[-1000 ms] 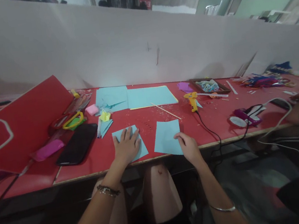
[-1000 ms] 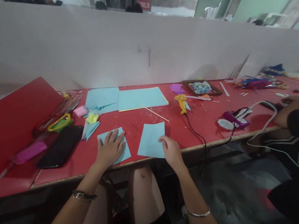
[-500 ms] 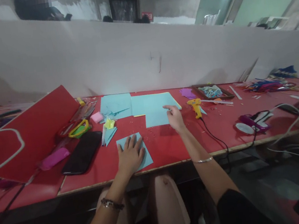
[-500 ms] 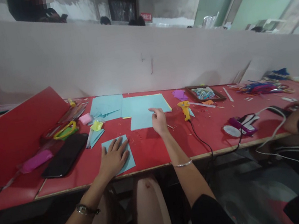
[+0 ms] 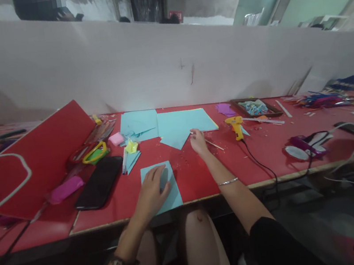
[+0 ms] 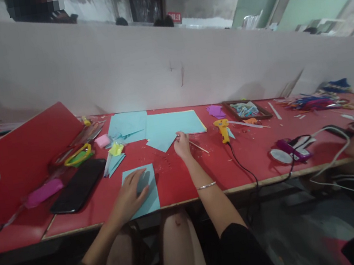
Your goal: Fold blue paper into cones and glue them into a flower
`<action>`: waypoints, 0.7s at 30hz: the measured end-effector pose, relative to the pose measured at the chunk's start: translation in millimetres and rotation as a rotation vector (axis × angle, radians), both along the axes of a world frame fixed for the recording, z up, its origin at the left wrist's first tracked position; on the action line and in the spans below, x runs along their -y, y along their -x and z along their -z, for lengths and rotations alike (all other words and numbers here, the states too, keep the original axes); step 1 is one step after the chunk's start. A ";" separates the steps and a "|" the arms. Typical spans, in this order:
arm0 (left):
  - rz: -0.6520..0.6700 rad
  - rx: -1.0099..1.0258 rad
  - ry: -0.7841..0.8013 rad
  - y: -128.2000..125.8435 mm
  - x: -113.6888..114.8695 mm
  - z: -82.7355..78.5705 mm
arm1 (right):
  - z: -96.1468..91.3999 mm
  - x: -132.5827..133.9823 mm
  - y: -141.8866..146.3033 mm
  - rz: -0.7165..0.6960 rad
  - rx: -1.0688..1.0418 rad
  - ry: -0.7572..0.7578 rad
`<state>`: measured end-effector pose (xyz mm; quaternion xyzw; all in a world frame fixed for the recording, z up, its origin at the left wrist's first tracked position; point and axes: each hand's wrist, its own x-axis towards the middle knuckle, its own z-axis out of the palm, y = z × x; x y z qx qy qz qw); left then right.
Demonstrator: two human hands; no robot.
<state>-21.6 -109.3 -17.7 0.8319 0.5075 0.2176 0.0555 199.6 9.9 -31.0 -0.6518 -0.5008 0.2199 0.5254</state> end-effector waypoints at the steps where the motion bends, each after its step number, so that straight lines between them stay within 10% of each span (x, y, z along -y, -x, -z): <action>1: 0.033 -0.013 0.005 7.2 2.0 -1.2 | -1.6 2.3 -0.4 -0.005 0.000 -0.004; 6: 0.261 -0.250 0.119 38.6 21.3 -2.0 | -14.6 24.8 3.4 -0.102 0.031 -0.044; 15: 0.355 -0.110 0.274 38.0 21.6 -13.8 | -57.9 133.8 7.0 -1.001 0.286 0.117; 21: 0.412 -0.084 0.212 10.0 12.8 -13.9 | -26.6 152.9 5.2 -0.662 0.435 -0.035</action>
